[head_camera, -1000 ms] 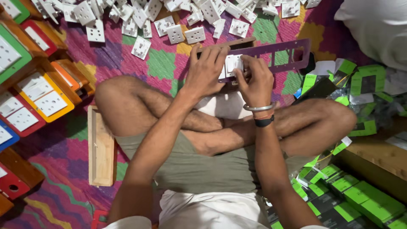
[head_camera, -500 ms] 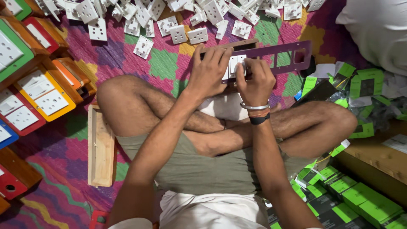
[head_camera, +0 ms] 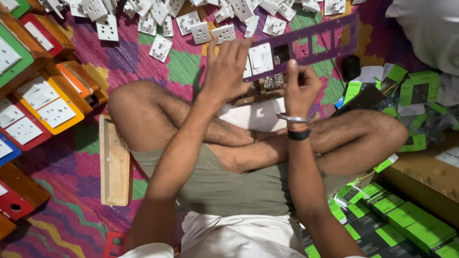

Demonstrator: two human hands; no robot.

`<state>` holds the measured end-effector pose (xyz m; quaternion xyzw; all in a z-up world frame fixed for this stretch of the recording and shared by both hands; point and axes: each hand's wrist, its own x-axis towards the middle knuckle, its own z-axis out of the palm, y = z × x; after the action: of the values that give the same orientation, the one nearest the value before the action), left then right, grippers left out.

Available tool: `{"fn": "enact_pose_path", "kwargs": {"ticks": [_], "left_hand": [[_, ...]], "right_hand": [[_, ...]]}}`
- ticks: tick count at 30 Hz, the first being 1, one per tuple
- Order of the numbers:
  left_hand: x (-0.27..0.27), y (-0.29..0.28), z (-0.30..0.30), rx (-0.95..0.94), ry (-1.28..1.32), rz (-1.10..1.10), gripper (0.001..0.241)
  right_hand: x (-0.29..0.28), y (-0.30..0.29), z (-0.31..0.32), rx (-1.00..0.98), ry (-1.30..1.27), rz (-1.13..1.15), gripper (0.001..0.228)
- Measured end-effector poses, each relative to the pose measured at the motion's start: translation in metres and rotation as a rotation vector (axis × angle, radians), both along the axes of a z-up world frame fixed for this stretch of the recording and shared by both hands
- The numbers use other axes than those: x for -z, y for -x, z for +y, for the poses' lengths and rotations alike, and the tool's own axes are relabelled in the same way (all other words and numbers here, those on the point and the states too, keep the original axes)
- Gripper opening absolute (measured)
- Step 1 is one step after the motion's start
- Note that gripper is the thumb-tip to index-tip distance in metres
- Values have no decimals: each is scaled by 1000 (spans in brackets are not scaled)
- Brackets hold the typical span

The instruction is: The person sits on the floor and assembles white electrical sockets onto a purple plastic strip. They pick up sockets from a pile, place them into the strip, and secure them using small metal fasteners from a wooden box.

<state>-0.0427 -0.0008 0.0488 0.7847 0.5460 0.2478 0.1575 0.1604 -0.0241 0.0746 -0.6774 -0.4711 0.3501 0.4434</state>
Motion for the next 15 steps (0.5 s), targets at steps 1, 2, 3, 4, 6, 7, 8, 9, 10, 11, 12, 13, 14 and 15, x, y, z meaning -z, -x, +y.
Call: {"fn": "enact_pose_path", "kwargs": {"ticks": [1,2,3,4,6,7,8,9,10,11,12,13,14,15], "left_hand": [[-1,3,2,-6,5,-17,98],[-2,6,3,-5,-13,-16,99],[-5,10,4,-3,-31,-14,100],[-7,12,6,0,-49,-12,100],[-13,17,5,24,-41,-5,100],[-15,17,3,37,-36,-2,100],[-18,18,1,26,-34,11,102],[-20,18,0,16,-31,25,104],[-21,17,-2,5,-29,39,107],[-22,17,0,1,-21,50,105],[-22,16,2,-4,-12,60,104],[-21,17,2,-10,-2,70,103],[-19,18,4,-23,10,58,101],[-16,19,6,-35,22,45,99]], "right_hand": [[5,-4,2,36,117,176,33],[10,-8,3,60,148,293,30],[14,-10,4,86,177,411,26],[18,-11,7,113,207,528,23],[23,-11,9,64,128,670,20],[24,-11,9,41,89,740,18],[24,-10,8,11,82,739,19],[24,-8,8,-19,75,737,20],[22,-6,6,-49,68,736,21],[21,-4,8,-71,76,737,21],[20,0,9,-93,83,737,22],[19,3,8,-116,93,737,22],[18,5,8,-102,141,682,24],[17,6,9,-87,188,625,27]]}}
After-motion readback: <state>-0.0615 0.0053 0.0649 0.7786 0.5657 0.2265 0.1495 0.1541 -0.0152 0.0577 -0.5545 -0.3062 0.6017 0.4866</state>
